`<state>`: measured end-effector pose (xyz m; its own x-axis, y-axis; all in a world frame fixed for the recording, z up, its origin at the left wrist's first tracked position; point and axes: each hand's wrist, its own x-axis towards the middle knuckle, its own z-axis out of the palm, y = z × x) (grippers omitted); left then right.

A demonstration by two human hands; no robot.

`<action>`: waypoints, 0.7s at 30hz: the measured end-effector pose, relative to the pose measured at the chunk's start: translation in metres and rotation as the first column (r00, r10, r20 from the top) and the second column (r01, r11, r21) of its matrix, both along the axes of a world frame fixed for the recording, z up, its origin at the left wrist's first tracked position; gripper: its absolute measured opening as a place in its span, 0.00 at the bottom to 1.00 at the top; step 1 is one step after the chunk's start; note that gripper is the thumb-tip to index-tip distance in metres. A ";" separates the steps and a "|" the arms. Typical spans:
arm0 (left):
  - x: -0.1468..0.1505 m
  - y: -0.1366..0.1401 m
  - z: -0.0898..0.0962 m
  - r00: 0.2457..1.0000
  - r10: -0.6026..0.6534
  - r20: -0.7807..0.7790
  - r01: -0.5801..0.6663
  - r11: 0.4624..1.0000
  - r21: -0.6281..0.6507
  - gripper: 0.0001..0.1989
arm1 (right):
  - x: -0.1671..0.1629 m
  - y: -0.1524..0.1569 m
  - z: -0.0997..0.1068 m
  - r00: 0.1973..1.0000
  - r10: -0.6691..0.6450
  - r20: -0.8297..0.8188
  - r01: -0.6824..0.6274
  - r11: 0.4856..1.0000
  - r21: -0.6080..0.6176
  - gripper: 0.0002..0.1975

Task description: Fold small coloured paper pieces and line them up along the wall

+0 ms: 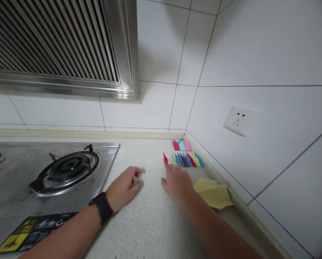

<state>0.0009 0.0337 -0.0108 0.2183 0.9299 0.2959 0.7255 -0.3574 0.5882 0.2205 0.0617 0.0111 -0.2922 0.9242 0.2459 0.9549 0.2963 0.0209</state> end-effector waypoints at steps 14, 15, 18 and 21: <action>-0.005 0.004 -0.005 0.995 -0.095 -0.013 0.096 0.995 0.033 0.09 | 0.002 0.005 0.001 0.996 -0.093 -0.002 0.093 0.996 0.006 0.19; -0.005 0.004 -0.005 0.995 -0.099 -0.010 0.099 0.995 0.033 0.09 | 0.003 0.005 0.001 0.996 -0.094 -0.003 0.094 0.996 0.007 0.19; -0.004 0.004 -0.004 0.994 -0.105 -0.007 0.105 0.994 0.032 0.09 | 0.003 0.005 0.000 0.995 -0.103 -0.001 0.103 0.995 0.007 0.20; -0.004 0.004 -0.003 0.993 -0.114 -0.018 0.115 0.993 0.025 0.08 | 0.002 0.004 0.000 0.993 -0.117 -0.002 0.117 0.993 -0.007 0.19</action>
